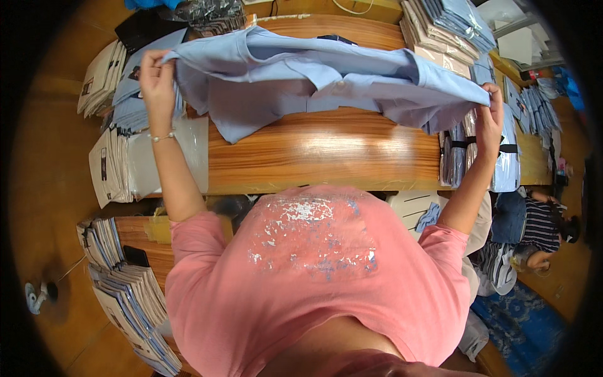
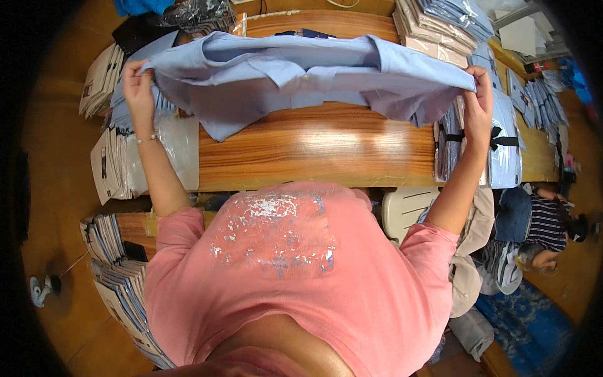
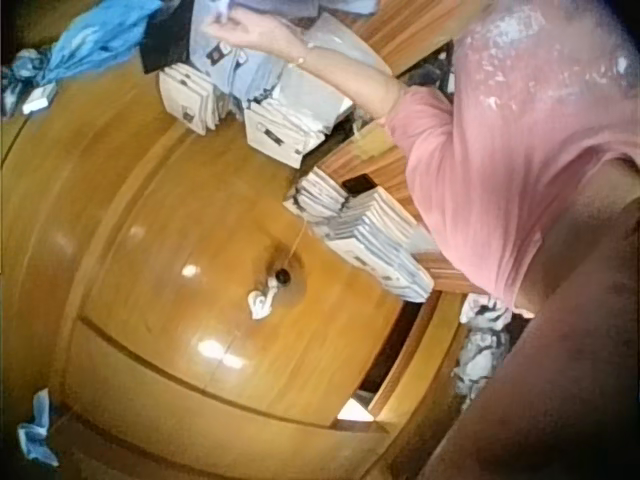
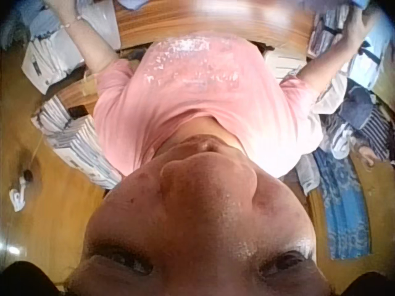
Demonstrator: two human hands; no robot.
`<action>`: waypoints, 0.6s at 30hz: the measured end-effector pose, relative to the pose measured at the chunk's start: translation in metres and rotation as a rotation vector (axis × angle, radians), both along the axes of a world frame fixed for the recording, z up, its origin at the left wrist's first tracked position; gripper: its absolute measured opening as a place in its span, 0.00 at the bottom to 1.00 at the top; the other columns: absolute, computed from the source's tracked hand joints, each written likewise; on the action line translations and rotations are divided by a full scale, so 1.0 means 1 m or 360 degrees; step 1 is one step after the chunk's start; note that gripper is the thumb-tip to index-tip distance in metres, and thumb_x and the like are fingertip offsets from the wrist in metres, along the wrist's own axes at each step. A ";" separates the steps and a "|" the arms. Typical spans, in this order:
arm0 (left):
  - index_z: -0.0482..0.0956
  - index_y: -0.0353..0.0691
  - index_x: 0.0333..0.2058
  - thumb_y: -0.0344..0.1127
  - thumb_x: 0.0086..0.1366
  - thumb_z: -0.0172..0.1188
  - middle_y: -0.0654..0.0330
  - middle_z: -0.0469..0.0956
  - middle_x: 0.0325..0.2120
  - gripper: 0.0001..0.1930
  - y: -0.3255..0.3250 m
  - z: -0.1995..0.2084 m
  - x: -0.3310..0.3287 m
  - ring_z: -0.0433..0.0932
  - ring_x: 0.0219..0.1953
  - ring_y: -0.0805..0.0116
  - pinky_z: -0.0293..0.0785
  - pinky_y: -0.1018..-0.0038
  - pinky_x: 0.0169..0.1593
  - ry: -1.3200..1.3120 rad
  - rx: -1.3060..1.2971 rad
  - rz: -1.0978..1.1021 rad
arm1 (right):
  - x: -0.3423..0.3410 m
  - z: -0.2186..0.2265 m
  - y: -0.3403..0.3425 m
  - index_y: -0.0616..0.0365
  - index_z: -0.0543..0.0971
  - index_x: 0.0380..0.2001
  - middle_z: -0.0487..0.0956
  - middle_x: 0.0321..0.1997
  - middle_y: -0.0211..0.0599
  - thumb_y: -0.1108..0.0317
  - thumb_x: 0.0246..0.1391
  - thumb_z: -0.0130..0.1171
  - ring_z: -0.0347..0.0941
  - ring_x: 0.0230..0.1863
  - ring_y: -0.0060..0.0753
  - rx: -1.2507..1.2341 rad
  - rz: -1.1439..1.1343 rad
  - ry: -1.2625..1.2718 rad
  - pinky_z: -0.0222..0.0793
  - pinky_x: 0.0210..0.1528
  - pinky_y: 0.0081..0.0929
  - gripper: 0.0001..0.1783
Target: The person folds blue garments at a wooden table, using a cardboard template to ensure uniform size, and then places the folded items into clear plastic bags.
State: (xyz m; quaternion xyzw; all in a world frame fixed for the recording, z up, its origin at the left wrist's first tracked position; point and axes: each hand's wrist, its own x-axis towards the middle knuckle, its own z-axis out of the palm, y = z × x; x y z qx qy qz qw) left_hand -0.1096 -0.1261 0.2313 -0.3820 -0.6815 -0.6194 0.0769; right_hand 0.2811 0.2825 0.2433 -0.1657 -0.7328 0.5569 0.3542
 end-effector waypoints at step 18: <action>0.70 0.41 0.29 0.23 0.58 0.46 0.65 0.71 0.20 0.06 0.197 0.146 -0.087 0.68 0.22 0.80 0.63 0.84 0.26 0.0424 0.0110 -0.0747 | 0.110 0.228 0.021 0.61 0.74 0.43 0.75 0.37 0.31 0.77 0.47 0.49 0.70 0.39 0.23 0.0832 -0.0855 0.0068 0.63 0.46 0.19 0.16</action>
